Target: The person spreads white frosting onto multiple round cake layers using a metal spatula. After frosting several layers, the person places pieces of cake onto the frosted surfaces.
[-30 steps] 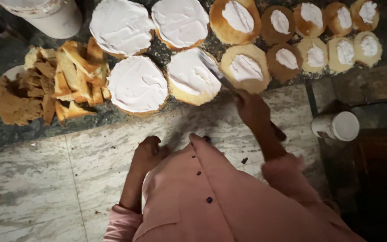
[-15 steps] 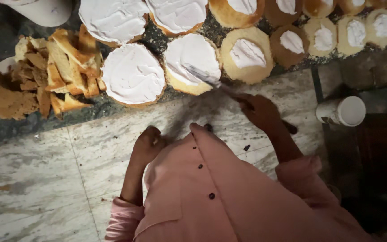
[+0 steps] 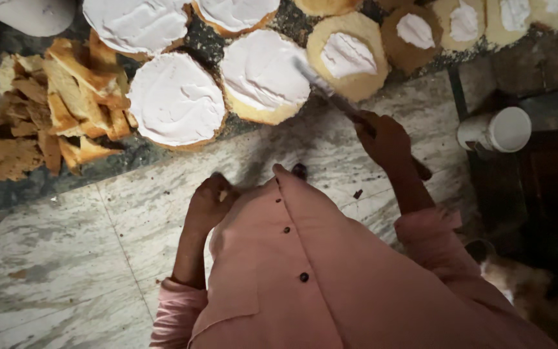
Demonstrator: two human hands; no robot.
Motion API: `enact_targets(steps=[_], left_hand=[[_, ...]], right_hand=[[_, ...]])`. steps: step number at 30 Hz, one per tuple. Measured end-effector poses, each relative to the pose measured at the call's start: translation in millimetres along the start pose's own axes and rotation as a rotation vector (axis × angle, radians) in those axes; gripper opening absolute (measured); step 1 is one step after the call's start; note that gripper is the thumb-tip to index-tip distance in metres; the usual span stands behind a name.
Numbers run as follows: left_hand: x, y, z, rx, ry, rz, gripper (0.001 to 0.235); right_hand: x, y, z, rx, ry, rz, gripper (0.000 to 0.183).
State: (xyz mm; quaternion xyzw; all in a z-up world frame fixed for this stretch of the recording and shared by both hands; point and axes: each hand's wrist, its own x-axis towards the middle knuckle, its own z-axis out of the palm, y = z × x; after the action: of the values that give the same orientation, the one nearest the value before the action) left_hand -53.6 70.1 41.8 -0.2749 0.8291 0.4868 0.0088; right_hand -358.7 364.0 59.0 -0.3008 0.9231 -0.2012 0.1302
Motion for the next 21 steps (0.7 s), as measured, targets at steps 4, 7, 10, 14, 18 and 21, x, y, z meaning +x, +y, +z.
enact_targets(steps=[4,7,10,14,18,21], left_hand=[[3.1,5.1,-1.7,0.011,-0.020,-0.035,0.021],[-1.8,7.1,0.0,0.019,-0.020,-0.050,0.021],[-5.5,11.4,-1.6,0.028,-0.018,-0.067,0.022],[-3.5,19.0,-4.8,0.016,-0.006,-0.073,0.024],[-2.7,24.7,-6.9,0.073,-0.015,-0.073,0.024],[-3.9,27.5,-8.4,0.032,0.006,-0.107,0.024]], right_hand=[[-0.2,-9.0,1.6,0.160,-0.260,0.052,0.038],[-15.6,-12.5,2.3,-0.062,-0.054,-0.262,0.032],[-12.5,-17.5,-2.8,-0.231,-0.035,-0.066,0.030],[1.5,-36.0,2.0,0.276,-0.143,-0.012,0.036],[-6.3,-44.3,-5.4,0.077,-0.130,-0.265,0.033],[-22.4,-40.8,-13.1,-0.078,0.061,-0.196,0.028]])
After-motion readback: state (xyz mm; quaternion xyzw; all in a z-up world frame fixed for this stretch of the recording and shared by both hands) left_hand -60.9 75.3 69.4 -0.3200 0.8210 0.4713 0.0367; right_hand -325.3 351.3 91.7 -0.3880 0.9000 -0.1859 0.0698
